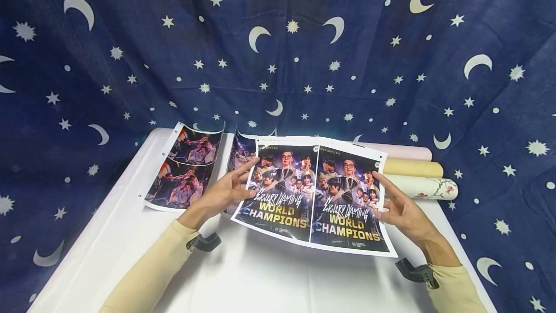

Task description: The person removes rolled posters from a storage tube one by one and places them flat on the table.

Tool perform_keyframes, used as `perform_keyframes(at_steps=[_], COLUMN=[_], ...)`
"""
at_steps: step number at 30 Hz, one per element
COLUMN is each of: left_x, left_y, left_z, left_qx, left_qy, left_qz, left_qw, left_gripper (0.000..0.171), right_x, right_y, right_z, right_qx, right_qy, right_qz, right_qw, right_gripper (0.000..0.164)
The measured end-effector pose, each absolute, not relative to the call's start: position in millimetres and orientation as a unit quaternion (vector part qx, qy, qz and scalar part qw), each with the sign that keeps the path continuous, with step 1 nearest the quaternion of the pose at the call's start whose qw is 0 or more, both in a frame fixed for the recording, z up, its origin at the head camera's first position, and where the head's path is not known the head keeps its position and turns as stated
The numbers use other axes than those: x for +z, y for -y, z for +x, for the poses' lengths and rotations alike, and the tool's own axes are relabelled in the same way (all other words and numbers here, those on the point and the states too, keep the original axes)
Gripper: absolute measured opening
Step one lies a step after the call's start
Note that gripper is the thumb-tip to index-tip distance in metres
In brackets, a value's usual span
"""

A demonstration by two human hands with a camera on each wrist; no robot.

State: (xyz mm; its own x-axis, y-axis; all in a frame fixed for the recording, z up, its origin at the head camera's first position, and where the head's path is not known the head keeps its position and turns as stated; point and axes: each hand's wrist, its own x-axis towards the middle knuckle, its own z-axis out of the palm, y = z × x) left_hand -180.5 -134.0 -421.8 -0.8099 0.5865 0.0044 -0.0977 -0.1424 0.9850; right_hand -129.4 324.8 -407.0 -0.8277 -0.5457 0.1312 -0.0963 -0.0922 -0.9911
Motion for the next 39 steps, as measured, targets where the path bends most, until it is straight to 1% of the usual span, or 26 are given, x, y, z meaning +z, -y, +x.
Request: perform_keyframes(at_steps=[5,9,15,21,25,28,34,39], left_x=[-422,-421,-425,-432,-436,-442,-463,-485], left_y=[117,104,83,53,34,21,-5,-23], left_z=[-174,-171,-163,-154,-149,-144,-134,-130], left_qx=[0.73,0.718,0.685,0.679,0.683,0.681,0.674,0.651], left_qy=[-0.608,-0.627,-0.67,-0.678,-0.669,-0.67,-0.675,-0.699], left_qz=[0.214,0.21,0.201,0.181,0.178,0.18,0.165,0.165], left_qw=[0.227,0.22,0.204,0.215,0.232,0.235,0.25,0.247], left_gripper=[0.093,0.093,0.094,0.096,0.098,0.1,0.105,0.108], right_x=[-414,-417,-421,-429,-432,-432,-442,-453], right_y=[-342,-353,-373,-398,-415,-426,-449,-458], right_z=[-129,-129,-129,-127,-123,-120,-117,-115], right_qx=[-0.678,-0.66,-0.603,-0.52,-0.482,-0.455,-0.4,-0.378], right_qy=[-0.67,-0.685,-0.749,-0.821,-0.848,-0.864,-0.896,-0.906], right_qz=[-0.244,-0.249,-0.198,-0.154,-0.119,-0.095,-0.098,-0.084], right_qw=[0.18,0.182,0.192,0.178,0.188,0.195,0.167,0.174], right_gripper=[0.092,0.094,0.093,0.094,0.097,0.099,0.096,0.098])
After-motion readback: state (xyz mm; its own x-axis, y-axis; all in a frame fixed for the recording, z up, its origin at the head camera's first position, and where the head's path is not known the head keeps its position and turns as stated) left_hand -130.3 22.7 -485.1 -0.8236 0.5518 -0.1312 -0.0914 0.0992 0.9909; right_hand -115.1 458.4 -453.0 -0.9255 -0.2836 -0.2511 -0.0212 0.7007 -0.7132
